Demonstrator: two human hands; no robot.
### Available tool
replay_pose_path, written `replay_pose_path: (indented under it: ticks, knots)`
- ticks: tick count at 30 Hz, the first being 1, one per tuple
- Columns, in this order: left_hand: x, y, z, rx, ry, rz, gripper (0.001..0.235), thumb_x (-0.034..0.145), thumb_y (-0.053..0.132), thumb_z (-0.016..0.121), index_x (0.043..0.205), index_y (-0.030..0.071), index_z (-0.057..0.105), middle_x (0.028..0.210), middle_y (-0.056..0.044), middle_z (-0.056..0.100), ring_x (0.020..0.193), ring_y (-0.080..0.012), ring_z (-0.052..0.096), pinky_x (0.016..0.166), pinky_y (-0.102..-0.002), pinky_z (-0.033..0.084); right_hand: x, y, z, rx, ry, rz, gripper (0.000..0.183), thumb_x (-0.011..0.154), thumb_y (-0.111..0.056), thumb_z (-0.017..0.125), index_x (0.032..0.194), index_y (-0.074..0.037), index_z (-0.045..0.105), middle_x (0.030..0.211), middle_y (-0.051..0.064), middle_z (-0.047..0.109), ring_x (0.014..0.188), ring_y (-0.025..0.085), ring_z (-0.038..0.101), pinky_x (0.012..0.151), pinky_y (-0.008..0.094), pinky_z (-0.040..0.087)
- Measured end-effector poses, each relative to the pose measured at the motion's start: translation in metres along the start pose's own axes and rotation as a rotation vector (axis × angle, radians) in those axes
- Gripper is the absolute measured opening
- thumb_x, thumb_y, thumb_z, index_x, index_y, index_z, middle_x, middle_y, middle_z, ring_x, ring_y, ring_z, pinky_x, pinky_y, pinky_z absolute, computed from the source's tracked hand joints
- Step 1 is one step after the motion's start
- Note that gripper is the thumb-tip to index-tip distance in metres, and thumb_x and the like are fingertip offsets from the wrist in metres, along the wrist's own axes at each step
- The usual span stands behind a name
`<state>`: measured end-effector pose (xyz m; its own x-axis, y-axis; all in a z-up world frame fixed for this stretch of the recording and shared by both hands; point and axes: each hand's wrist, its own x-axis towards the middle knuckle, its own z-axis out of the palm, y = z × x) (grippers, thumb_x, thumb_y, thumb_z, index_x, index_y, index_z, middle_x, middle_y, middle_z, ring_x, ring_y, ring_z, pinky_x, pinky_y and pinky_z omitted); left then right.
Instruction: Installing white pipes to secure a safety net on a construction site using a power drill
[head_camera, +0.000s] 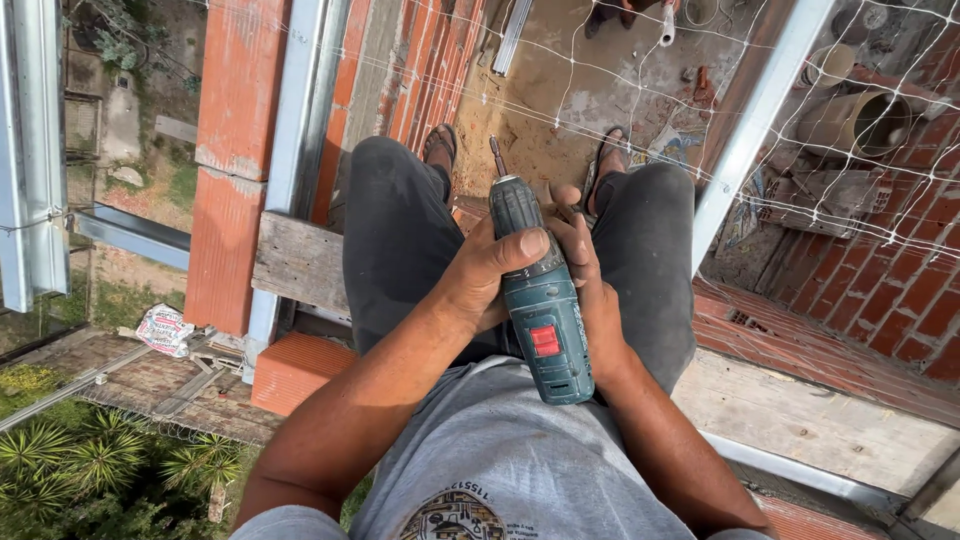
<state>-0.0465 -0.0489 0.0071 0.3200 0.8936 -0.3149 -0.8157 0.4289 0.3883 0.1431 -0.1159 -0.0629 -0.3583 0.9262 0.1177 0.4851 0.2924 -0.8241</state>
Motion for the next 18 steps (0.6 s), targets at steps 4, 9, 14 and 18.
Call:
replay_pose_path:
  ticks: [4, 9, 14, 18]
  knots:
    - [0.001, 0.003, 0.015, -0.036, -0.106, 0.013, 0.073, 0.096, 0.023, 0.091, 0.155, -0.007, 0.059, 0.105, -0.029, 0.083, 0.099, -0.0405, 0.086, 0.088, -0.051, 0.072, 0.001, 0.011, 0.004, -0.016, -0.021, -0.025, 0.096, 0.089, -0.013, 0.08, 0.167, 0.015, 0.032, 0.1, 0.028, 0.081, 0.096, 0.052, 0.079, 0.097, 0.058, 0.059]
    - [0.002, 0.001, 0.022, -0.034, -0.117, -0.008, 0.083, 0.085, 0.023, 0.097, 0.151, -0.006, 0.058, 0.098, -0.026, 0.082, 0.09, -0.0327, 0.086, 0.08, -0.045, 0.071, -0.005, 0.02, 0.006, -0.038, -0.043, -0.037, 0.081, 0.092, -0.014, 0.077, 0.158, 0.014, 0.039, 0.099, 0.027, 0.081, 0.1, 0.051, 0.079, 0.102, 0.059, 0.055]
    - [0.007, -0.01, 0.012, 0.018, -0.063, 0.023, 0.065, 0.092, 0.015, 0.089, 0.144, -0.006, 0.057, 0.085, -0.027, 0.079, 0.079, -0.0375, 0.083, 0.072, -0.046, 0.07, -0.002, 0.035, 0.01, -0.057, -0.055, -0.066, 0.066, 0.095, -0.014, 0.074, 0.149, 0.012, 0.046, 0.098, 0.027, 0.081, 0.103, 0.051, 0.079, 0.107, 0.059, 0.052]
    - [0.003, -0.005, 0.01, 0.131, -0.137, 0.021, 0.068, 0.093, 0.018, 0.09, 0.146, -0.006, 0.054, 0.083, -0.022, 0.081, 0.082, -0.0349, 0.084, 0.081, -0.043, 0.069, -0.012, 0.048, 0.017, -0.071, -0.058, -0.066, 0.055, 0.097, -0.014, 0.072, 0.142, 0.011, 0.052, 0.098, 0.026, 0.082, 0.106, 0.05, 0.078, 0.112, 0.059, 0.049]
